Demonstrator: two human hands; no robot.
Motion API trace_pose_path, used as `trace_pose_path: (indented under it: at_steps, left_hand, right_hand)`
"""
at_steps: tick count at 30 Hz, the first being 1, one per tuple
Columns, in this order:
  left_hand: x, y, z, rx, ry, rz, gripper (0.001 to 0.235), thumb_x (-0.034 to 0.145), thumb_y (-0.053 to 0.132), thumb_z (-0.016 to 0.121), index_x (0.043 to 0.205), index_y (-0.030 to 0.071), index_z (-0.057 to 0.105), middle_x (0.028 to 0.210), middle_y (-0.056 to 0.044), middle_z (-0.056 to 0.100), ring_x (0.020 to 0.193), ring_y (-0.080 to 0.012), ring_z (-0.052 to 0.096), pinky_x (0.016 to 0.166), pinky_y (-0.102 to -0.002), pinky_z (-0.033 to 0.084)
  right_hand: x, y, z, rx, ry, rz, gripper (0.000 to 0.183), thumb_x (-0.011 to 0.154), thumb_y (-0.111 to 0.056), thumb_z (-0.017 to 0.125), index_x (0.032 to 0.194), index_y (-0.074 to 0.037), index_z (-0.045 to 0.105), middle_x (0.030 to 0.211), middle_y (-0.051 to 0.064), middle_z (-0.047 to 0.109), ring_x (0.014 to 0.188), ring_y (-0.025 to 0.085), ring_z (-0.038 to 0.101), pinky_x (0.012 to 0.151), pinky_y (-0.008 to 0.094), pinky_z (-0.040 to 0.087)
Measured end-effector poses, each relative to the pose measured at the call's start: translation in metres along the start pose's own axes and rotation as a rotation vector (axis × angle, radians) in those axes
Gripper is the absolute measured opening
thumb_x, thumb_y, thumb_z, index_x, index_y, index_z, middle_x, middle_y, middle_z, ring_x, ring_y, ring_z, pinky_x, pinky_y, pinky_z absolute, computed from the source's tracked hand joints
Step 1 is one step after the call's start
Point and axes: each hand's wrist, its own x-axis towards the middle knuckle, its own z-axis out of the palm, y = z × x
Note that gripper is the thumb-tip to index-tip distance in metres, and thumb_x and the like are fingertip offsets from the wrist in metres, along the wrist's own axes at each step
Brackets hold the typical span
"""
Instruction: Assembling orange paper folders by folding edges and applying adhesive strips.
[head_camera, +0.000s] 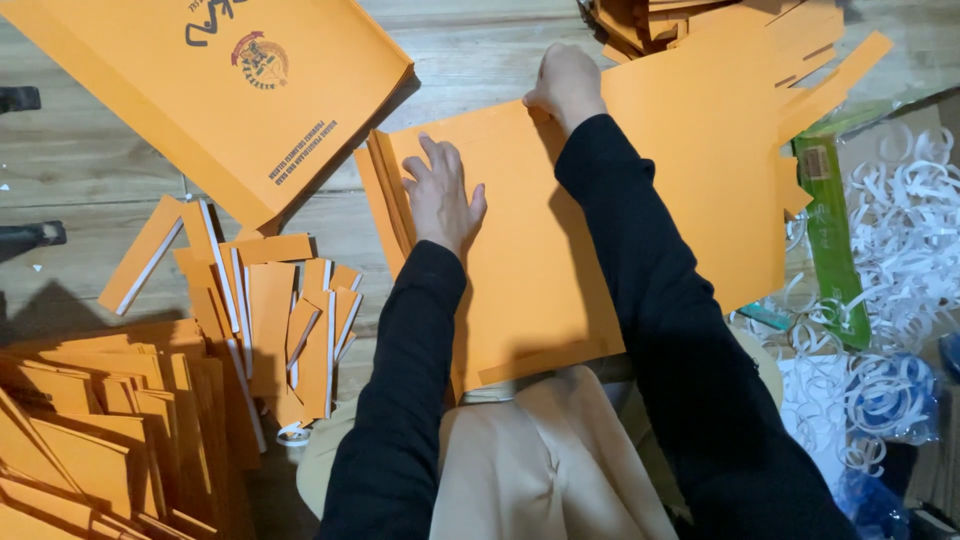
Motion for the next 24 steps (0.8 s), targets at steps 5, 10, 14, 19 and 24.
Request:
trace_pose_path:
  at_steps: [5,10,14,19,24]
  left_hand:
    - [0.014,-0.004,-0.011,0.038,-0.116,0.053,0.086,0.076,0.065,0.035,0.137,0.004,0.025,0.125,-0.014,0.042,0.085,-0.0308,0.049,0.051,-0.026,0.048]
    - [0.026,0.000,-0.003,0.043,-0.128,0.058,0.097,0.069,0.069,0.036,0.138,0.002,0.023,0.111,-0.011,0.041,0.073,-0.0295,0.044,0.040,-0.026,0.039]
    - [0.024,-0.007,0.000,-0.037,-0.004,0.048,0.098,0.055,0.065,0.047,0.128,0.001,0.038,0.101,-0.012,0.039,0.078,-0.0306,0.046,0.049,-0.032,0.049]
    - [0.021,-0.005,-0.013,-0.117,-0.085,0.011,0.098,0.055,0.064,0.048,0.126,-0.002,0.038,0.108,-0.009,0.035,0.084,-0.0266,0.045,0.058,-0.029,0.050]
    - [-0.024,-0.017,-0.004,-0.466,-0.236,0.103,0.086,0.068,0.052,0.053,0.136,0.002,0.033,0.142,-0.013,0.027,0.129,-0.0339,0.024,0.106,-0.054,0.011]
  right_hand:
    - [-0.025,-0.015,0.015,-0.648,0.487,-0.032,0.045,0.056,-0.042,0.076,0.080,-0.014,0.051,0.070,0.000,0.050,0.064,0.016,0.051,0.048,0.028,0.040]
    - [-0.099,-0.038,0.034,-0.531,0.621,-0.570,0.055,0.078,-0.028,0.058,0.123,-0.002,0.040,0.121,0.013,0.046,0.110,0.026,0.043,0.081,0.037,0.039]
    - [-0.117,-0.012,0.030,0.051,0.349,-0.468,0.056,0.093,-0.035,0.042,0.136,0.000,0.031,0.139,0.019,0.034,0.129,0.033,0.028,0.106,0.049,0.016]
    - [-0.104,0.016,0.022,-0.259,0.213,-0.287,0.071,0.091,-0.059,0.018,0.143,-0.011,0.017,0.149,0.006,0.017,0.138,0.022,0.008,0.111,0.045,-0.007]
    - [-0.181,0.020,0.029,-0.098,0.466,-0.397,0.071,0.087,-0.047,0.050,0.133,0.005,0.034,0.140,0.020,0.032,0.133,0.030,0.022,0.109,0.048,0.004]
